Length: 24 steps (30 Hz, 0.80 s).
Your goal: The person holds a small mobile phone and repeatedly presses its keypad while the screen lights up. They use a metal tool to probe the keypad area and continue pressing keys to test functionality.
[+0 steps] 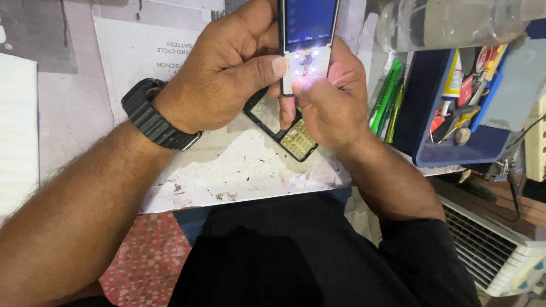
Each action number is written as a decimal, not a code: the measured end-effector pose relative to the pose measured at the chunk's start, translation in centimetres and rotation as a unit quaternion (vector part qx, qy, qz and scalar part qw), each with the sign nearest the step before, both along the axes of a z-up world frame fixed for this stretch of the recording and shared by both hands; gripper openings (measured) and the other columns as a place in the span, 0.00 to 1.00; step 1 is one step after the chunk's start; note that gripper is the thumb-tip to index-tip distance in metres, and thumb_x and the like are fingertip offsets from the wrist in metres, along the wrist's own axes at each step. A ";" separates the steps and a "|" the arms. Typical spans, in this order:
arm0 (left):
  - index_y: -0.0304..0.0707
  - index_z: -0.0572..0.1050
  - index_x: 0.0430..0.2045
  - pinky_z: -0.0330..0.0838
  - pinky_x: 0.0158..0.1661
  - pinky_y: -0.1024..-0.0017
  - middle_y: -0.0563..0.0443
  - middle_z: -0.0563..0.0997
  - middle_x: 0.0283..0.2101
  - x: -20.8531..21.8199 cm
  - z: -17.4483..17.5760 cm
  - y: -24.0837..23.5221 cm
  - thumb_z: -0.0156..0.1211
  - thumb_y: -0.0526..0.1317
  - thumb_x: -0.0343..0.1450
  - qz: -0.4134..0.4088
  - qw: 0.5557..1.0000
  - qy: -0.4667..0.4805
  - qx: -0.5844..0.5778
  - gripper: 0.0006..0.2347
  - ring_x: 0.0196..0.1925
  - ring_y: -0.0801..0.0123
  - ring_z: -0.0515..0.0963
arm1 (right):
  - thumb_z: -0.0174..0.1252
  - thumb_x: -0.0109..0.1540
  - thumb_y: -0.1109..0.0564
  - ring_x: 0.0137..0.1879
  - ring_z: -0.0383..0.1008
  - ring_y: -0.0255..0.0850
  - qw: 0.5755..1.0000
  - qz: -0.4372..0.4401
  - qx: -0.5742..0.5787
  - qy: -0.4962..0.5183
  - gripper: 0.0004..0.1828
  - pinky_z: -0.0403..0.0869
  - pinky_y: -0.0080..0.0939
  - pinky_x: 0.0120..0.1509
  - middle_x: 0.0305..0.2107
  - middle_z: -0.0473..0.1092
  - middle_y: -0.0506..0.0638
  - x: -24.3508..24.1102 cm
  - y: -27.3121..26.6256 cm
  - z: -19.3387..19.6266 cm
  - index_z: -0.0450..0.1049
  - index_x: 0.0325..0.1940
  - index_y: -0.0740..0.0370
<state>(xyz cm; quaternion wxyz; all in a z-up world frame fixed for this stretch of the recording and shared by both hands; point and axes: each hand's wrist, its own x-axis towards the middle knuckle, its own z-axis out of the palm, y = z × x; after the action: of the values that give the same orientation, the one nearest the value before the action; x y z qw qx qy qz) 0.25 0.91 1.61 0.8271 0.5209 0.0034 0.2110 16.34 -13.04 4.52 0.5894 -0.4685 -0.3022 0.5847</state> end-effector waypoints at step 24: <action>0.32 0.61 0.69 0.75 0.39 0.80 0.47 0.82 0.44 0.2 -0.3 -0.8 0.50 0.35 0.82 0.007 1.000 -0.014 0.000 0.19 0.37 0.74 0.84 | 0.45 0.60 0.69 0.26 0.69 0.40 0.998 -0.062 -0.028 -0.019 0.16 0.73 0.41 0.26 0.32 0.71 0.58 -0.9 0.6 -0.1 0.68 0.51 0.70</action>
<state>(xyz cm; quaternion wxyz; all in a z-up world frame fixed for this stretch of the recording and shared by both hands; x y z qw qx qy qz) 0.48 0.12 1.34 0.8254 0.5182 -0.0045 0.2240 15.48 -12.42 4.41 0.6051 -0.5137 -0.2672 0.5464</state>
